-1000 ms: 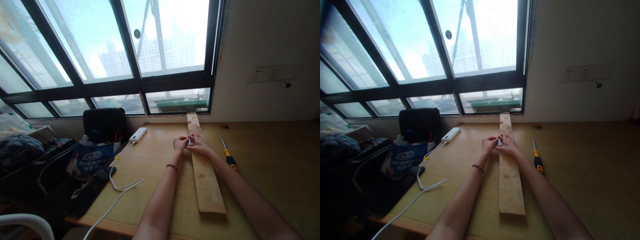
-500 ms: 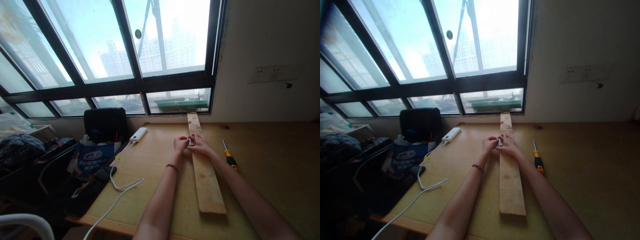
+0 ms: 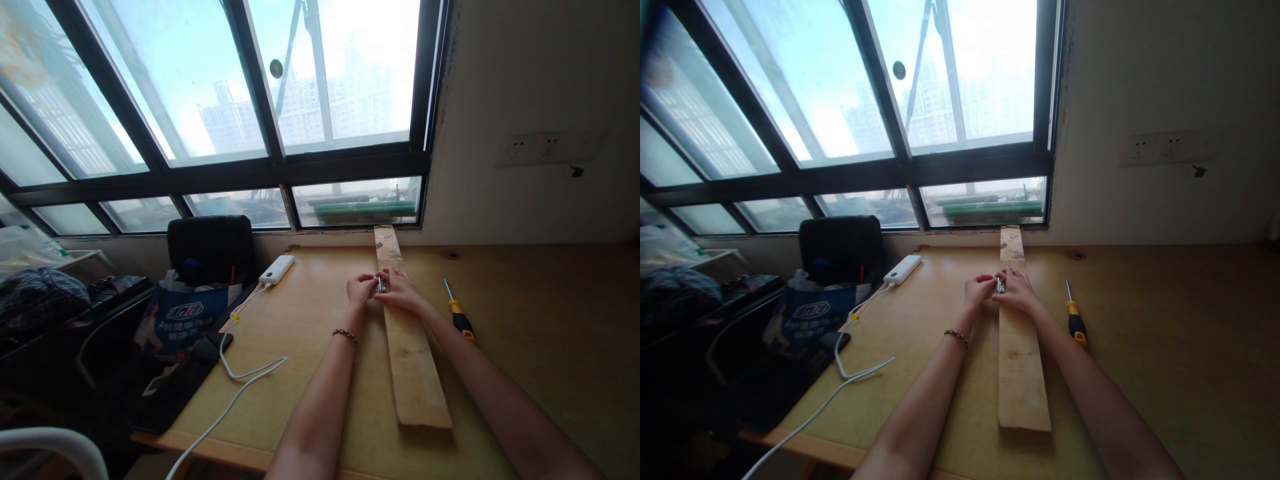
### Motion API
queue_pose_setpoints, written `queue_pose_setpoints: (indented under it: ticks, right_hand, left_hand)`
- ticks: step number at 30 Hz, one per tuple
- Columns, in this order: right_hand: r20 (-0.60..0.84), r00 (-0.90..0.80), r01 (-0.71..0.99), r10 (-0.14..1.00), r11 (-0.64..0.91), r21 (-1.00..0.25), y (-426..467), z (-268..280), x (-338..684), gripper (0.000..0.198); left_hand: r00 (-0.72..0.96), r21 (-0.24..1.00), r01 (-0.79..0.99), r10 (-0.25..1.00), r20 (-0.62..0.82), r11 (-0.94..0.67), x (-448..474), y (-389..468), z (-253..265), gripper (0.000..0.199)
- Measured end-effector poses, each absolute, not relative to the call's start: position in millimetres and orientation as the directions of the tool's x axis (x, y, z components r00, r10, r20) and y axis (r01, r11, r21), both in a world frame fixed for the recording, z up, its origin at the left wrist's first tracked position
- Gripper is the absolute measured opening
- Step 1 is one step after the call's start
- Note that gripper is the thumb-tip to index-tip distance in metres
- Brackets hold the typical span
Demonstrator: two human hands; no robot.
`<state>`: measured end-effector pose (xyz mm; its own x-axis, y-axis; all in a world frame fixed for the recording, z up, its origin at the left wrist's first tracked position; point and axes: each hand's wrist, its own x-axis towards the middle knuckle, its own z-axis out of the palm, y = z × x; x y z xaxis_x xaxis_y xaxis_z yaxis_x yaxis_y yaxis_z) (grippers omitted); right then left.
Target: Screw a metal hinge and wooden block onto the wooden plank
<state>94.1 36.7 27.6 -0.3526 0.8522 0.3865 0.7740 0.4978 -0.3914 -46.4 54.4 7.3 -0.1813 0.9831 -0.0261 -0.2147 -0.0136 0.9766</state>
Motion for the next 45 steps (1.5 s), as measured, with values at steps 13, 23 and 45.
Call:
queue_pose_setpoints:
  ticks: [13, 23, 45]
  right_hand:
    - [0.392, -0.367, 0.767, 0.844, 0.513, -0.387, 40, 25, 95, 0.064]
    - [0.397, -0.363, 0.770, 0.843, 0.511, -0.381, 40, 24, 95, 0.062]
    - [0.390, -0.355, 0.773, 0.850, 0.501, -0.389, 37, 28, 92, 0.060]
  left_hand:
    - [-0.247, 0.998, -0.028, 0.968, 0.049, -0.058, -46, 61, -2, 0.017]
    - [-0.219, 0.993, -0.002, 0.969, 0.116, -0.120, -47, 59, -2, 0.015]
    - [-0.220, 0.969, -0.243, 0.976, -0.001, -0.054, -43, 51, -5, 0.027]
